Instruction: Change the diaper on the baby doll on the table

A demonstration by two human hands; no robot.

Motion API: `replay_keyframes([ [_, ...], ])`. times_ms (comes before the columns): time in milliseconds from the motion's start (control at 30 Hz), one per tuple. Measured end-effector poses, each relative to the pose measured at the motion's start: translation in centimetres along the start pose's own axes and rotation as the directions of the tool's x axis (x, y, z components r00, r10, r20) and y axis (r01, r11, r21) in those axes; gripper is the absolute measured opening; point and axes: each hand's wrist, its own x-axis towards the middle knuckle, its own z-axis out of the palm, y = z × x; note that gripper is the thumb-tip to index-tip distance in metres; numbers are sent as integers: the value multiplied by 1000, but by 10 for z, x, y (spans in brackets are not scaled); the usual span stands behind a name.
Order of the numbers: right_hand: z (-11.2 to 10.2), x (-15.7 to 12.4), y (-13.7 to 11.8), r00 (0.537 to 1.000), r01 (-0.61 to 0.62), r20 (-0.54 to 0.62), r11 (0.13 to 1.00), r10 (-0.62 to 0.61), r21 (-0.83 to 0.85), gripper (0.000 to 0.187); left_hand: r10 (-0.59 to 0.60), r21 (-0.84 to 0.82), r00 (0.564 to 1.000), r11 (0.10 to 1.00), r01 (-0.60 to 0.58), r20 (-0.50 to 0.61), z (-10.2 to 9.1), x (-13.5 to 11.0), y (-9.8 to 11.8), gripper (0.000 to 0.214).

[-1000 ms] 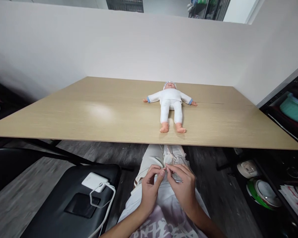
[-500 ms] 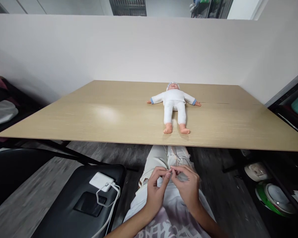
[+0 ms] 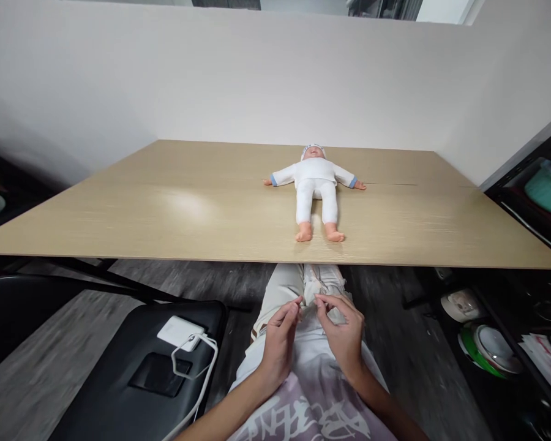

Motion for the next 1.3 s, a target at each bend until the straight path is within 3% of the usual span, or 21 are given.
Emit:
replay_keyframes([
  [133, -2, 0, -11, 997, 75, 5, 997, -75, -12, 18, -33, -80, 999, 996, 34, 21, 1, -1, 0, 46],
  [300, -2, -1, -18, 991, 135, 11, 991, -135, -21, 11, -18, -48, 1000, 999, 19, 19, -2, -1, -5, 50],
  [533, -1, -5, -14, 990, 134, 35, 991, -134, -18, 13, 155, 140, 985, 976, -165, 81, -5, -2, -8, 41],
  [700, 0, -8, -10, 994, 108, 29, 994, -108, -16, 14, 218, 203, 965, 948, -245, 146, -3, -3, -5, 34],
  [1067, 0, -9, 8, 995, 96, 22, 995, -95, -29, 14, 198, 284, 974, 933, -222, 110, -5, 0, -10, 39],
  [1233, -6, -16, 25, 999, 6, -47, 999, -7, -35, 3, 220, 212, 975, 951, -224, 39, -4, 2, -13, 47],
  [1300, -8, -22, 34, 997, -44, -64, 999, 42, -24, 10, 204, 210, 978, 955, -210, 48, -6, 4, -16, 50],
])
